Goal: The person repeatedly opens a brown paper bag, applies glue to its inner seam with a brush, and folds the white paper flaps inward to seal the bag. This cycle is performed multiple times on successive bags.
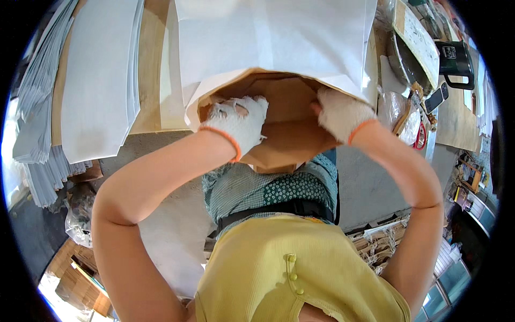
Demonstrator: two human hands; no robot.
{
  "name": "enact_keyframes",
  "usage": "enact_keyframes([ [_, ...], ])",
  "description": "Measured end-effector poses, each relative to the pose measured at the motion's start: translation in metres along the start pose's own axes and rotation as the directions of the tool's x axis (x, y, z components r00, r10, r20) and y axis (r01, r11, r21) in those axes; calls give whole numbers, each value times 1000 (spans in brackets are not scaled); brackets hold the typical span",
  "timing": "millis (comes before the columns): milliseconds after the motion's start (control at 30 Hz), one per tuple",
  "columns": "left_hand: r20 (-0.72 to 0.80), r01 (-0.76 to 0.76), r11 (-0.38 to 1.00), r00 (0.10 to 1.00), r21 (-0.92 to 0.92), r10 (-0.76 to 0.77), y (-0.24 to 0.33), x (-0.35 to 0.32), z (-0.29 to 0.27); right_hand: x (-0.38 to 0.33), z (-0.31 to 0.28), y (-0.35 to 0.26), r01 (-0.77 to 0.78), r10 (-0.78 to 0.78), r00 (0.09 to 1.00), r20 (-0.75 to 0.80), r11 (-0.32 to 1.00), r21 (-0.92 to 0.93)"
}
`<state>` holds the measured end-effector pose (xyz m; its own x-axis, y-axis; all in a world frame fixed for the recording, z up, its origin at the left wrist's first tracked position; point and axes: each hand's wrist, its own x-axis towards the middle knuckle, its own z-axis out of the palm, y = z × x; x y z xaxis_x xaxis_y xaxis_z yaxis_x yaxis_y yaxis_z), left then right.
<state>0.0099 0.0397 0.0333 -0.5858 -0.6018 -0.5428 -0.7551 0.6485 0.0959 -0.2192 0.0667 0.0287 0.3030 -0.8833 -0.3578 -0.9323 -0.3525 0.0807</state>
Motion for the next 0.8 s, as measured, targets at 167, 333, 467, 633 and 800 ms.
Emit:
enact_keyframes([
  [167, 311, -62, 971, 941, -233, 135, -31, 42, -32, -29, -60, -2, 131, -212, 973, 88, 828, 545],
  [333, -55, 47, 939, 996, -342, -70, -42, 2, -30, -97, -45, 71, 95, 306, 946, -110, 64, 993],
  [467, 70, -22, 995, 997, -101, 29, -54, -11, -8, -142, 10, 140, -528, 462, 824, -329, 836, -149],
  [633, -251, -80, 931, 968, -355, -12, -50, -1, -4, -137, 23, 164, -429, 324, 848, -420, 884, -184],
  [800, -404, -211, 954, 908, -214, 110, -32, -1, -18, -109, -8, 209, -331, 885, 351, -306, 422, 844],
])
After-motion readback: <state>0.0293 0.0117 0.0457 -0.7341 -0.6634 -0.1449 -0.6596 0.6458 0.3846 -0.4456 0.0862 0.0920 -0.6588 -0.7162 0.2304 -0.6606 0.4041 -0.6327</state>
